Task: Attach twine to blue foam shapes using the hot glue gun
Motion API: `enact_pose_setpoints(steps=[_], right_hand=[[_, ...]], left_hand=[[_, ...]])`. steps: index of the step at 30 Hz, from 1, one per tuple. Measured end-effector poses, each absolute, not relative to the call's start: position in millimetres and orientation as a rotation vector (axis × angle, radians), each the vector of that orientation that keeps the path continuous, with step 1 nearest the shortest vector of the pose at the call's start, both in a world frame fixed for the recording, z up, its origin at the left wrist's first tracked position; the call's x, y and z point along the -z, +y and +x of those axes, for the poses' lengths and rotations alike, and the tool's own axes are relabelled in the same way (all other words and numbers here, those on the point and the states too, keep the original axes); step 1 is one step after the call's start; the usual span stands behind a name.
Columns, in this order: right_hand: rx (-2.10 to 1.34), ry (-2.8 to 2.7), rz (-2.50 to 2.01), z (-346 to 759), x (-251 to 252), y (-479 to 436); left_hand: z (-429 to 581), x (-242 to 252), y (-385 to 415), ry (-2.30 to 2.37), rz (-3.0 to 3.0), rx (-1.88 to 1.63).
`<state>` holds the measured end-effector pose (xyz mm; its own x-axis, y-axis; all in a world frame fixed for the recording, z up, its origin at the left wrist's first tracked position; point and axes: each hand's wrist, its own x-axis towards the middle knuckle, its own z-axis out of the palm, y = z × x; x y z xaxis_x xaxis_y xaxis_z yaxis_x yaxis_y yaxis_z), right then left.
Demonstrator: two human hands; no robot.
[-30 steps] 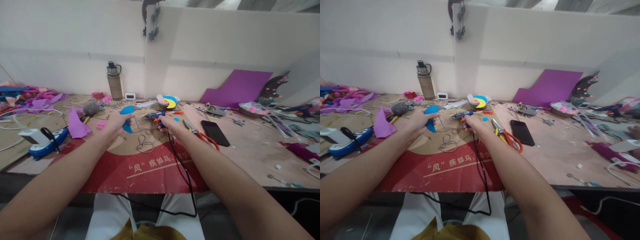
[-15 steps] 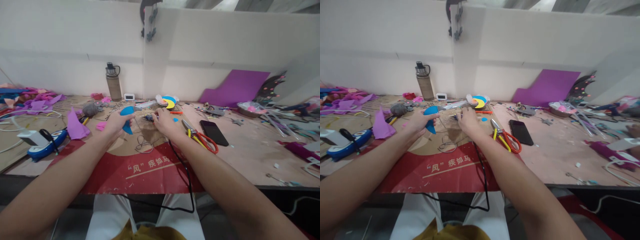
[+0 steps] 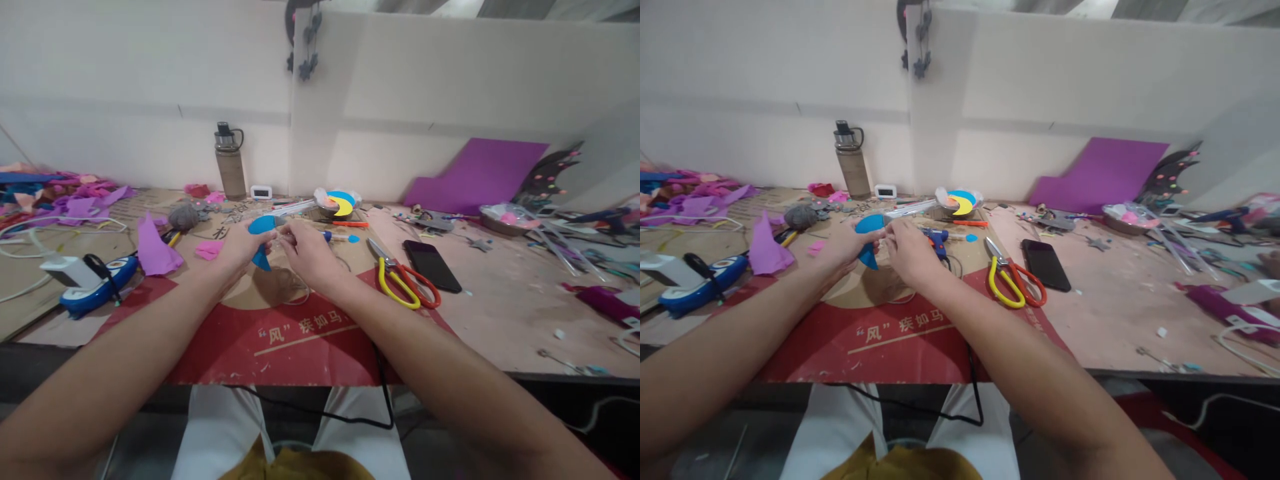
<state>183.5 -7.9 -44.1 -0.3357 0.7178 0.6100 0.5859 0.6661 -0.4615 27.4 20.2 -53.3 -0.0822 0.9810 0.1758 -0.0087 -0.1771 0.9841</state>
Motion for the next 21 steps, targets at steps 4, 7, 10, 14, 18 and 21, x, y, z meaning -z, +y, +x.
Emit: enact_pose_setpoints(steps=[4, 7, 10, 14, 18, 21], right_hand=[[-0.055, -2.040, -1.100, 186, 43, -8], [0.024, -2.106, -1.123, 187, 44, -11], [0.033, -2.177, -1.077, 187, 43, -15], [0.023, -2.160, -0.999, 189, 38, -11], [0.008, -2.069, -0.930, 195, 32, -3], [-0.005, -1.997, -0.929, 200, 27, 1]], left_hand=[[28, 53, 21, 1.156, 1.272, -1.411], [29, 52, 20, 1.113, 1.219, -1.402], [29, 50, 18, 1.114, 1.216, -1.395], [30, 47, 13, 1.172, 1.326, -1.367], [33, 42, 5, 1.283, 1.531, -1.331], [35, 39, -1, 1.319, 1.626, -1.290]])
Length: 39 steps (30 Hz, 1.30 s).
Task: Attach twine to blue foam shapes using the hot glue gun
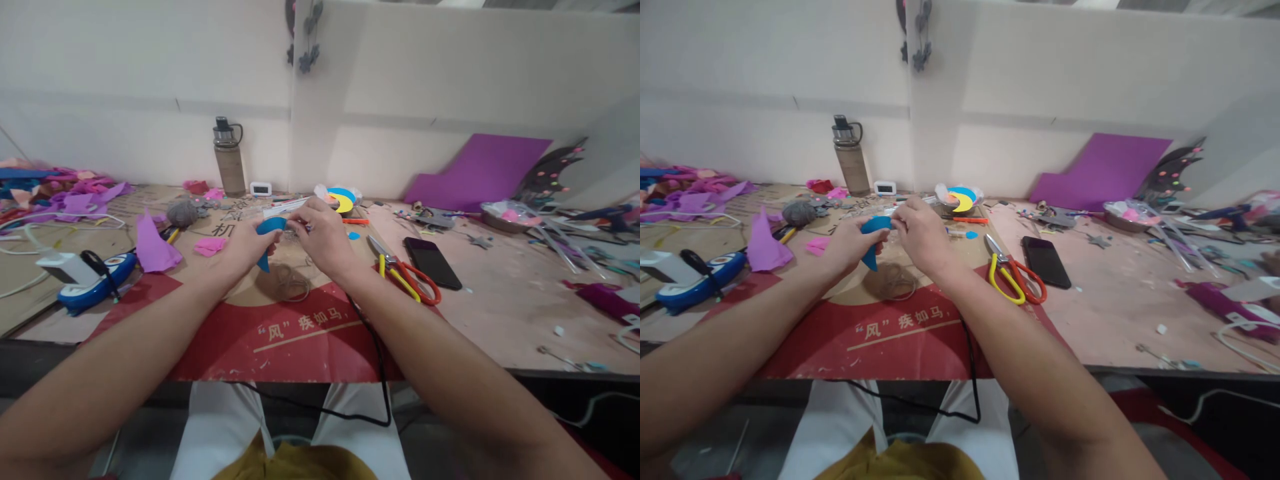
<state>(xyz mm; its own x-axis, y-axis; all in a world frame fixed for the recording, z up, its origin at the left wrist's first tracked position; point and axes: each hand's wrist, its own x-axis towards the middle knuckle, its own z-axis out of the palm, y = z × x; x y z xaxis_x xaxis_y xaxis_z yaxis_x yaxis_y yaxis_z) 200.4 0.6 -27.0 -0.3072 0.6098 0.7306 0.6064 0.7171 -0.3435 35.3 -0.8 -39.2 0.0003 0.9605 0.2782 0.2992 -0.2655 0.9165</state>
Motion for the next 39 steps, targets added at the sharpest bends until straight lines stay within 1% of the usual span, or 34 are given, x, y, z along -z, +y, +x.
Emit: enact_pose_setpoints(steps=[6, 12, 23, 29, 35, 39], right_hand=[[-0.109, -1.883, -0.930, 207, 23, 5], [-0.211, -1.770, -0.967, 212, 22, 9], [-0.572, -1.613, -0.963, 214, 22, 8], [-0.791, -1.595, -0.931, 216, 21, 2], [-0.782, -1.593, -0.812, 221, 25, 3], [-0.793, -1.607, -0.809, 222, 25, 2]], left_hand=[[38, 39, -6, 1.299, 1.760, -1.182], [39, 39, -6, 1.237, 1.656, -1.147], [42, 34, -9, 1.078, 1.497, -1.159], [37, 34, -8, 1.021, 1.638, -1.136], [35, 26, -15, 1.047, 1.748, -1.206], [35, 27, -15, 1.045, 1.841, -1.188]])
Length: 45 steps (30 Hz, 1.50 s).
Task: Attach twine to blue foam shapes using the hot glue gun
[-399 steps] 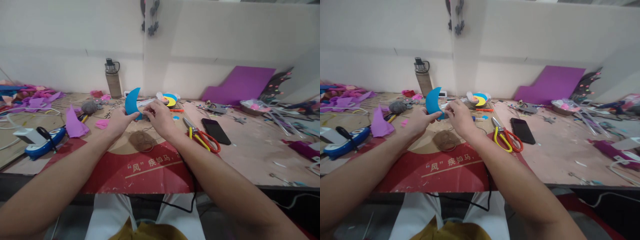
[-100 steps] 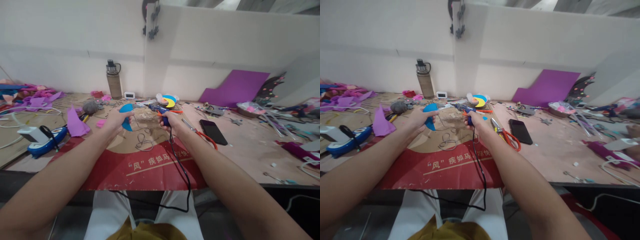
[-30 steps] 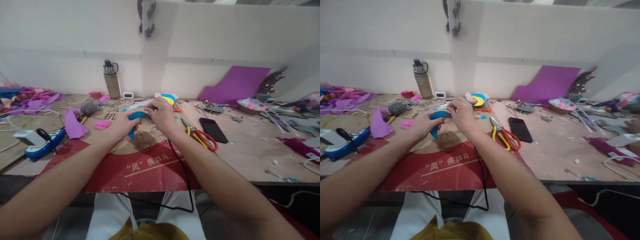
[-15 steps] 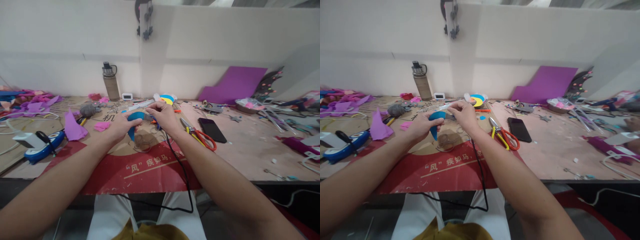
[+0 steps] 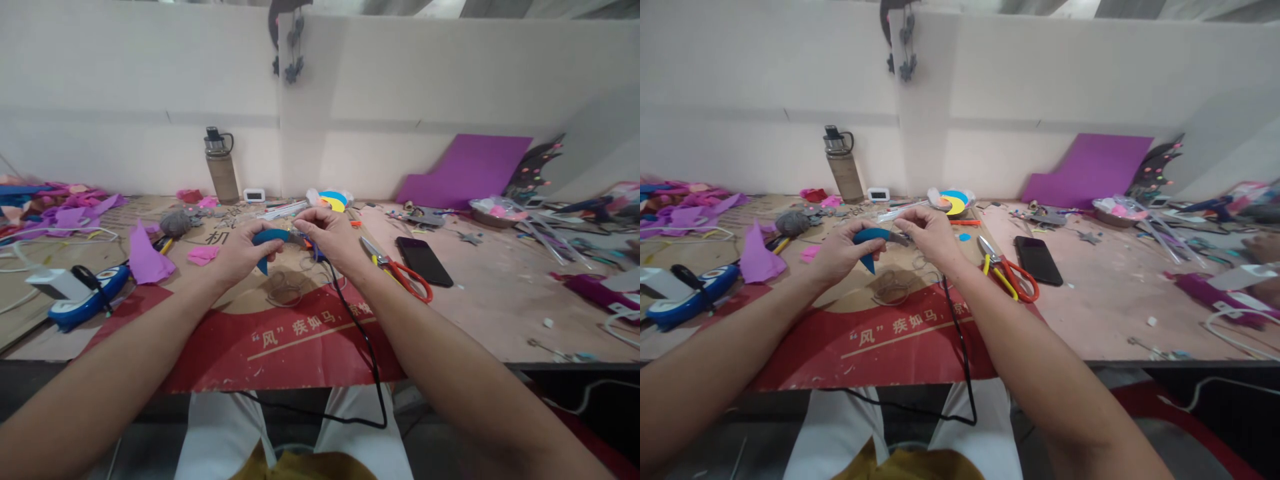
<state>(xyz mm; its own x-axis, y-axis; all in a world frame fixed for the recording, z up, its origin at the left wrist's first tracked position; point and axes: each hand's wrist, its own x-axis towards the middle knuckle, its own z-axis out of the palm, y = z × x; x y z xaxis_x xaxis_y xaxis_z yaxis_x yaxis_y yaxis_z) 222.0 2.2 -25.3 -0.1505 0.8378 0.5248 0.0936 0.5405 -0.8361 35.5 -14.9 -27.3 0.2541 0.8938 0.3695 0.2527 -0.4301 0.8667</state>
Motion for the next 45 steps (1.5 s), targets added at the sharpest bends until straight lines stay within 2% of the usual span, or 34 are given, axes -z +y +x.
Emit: enact_pose_setpoints(steps=[8, 12, 18, 28, 35, 41, 45], right_hand=[[-0.542, -1.889, -0.631, 234, 19, -7], [-0.505, -1.948, -0.574, 238, 17, -13], [-0.546, -2.006, -0.479, 232, 19, -15], [-0.734, -1.920, -0.513, 225, 26, -13], [-1.000, -1.847, -0.561, 224, 28, -11], [-1.011, -1.880, -0.590, 224, 29, -7], [-1.054, -1.808, -0.692, 220, 31, -11]], left_hand=[[22, 20, -19, 0.850, 2.271, -1.273], [15, 15, -23, 0.901, 2.390, -1.266], [20, 13, -28, 0.706, 2.558, -1.279], [18, 21, -18, 0.246, 2.840, -1.536], [19, 27, -20, 0.311, 2.849, -1.619], [20, 29, -20, 0.368, 2.755, -1.642], [30, 30, -26, 0.780, 2.446, -1.690]])
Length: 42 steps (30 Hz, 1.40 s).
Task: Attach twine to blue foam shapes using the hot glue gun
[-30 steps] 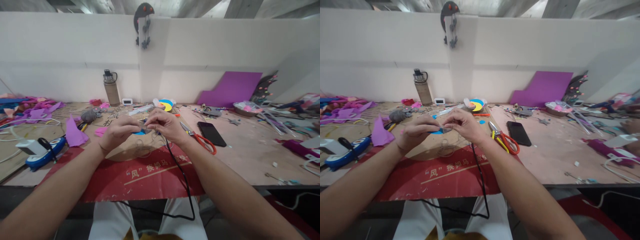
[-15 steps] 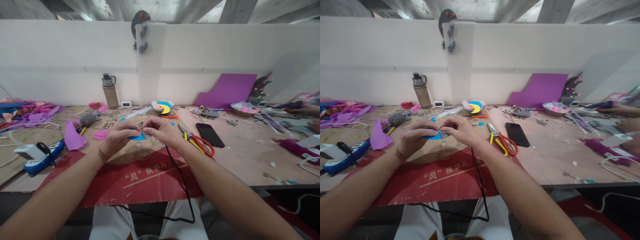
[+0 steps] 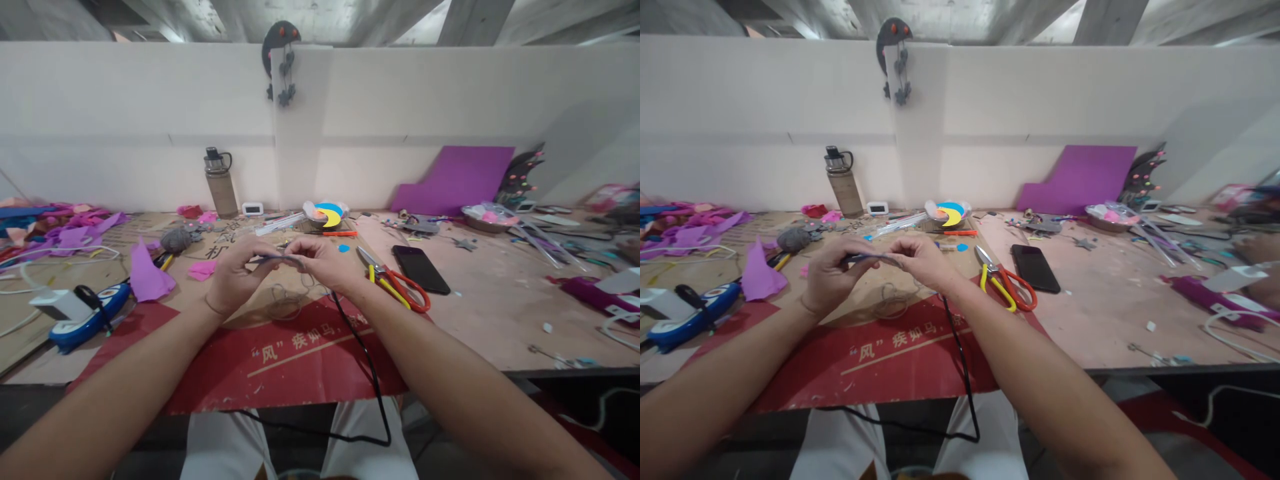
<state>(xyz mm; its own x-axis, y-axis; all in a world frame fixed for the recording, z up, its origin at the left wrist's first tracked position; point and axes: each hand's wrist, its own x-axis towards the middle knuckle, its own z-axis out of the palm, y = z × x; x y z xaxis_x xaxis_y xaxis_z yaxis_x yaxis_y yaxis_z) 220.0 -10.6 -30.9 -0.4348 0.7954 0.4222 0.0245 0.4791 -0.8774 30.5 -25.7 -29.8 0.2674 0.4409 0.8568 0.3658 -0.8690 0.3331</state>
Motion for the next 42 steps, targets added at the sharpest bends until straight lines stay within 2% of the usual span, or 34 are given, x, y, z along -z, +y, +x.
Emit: enact_pose_setpoints(steps=[3, 9, 17, 22, 35, 42], right_hand=[[-1.062, -1.729, -0.790, 213, 35, -14], [-0.843, -1.758, -0.847, 201, 48, -11], [-0.151, -2.013, -0.922, 203, 48, -19], [0.079, -2.100, -0.905, 206, 40, -23], [0.184, -2.042, -0.788, 222, 28, -7], [-0.078, -1.948, -0.773, 225, 20, -7]], left_hand=[[40, 30, -27, 1.146, 1.975, -1.607], [45, 33, -18, 1.150, 1.433, -1.456], [44, 33, -17, 1.247, 1.482, -1.410], [44, 32, -19, 1.385, 1.546, -1.326], [45, 35, -20, 1.250, 1.668, -1.205], [47, 29, -23, 1.149, 1.635, -1.129]])
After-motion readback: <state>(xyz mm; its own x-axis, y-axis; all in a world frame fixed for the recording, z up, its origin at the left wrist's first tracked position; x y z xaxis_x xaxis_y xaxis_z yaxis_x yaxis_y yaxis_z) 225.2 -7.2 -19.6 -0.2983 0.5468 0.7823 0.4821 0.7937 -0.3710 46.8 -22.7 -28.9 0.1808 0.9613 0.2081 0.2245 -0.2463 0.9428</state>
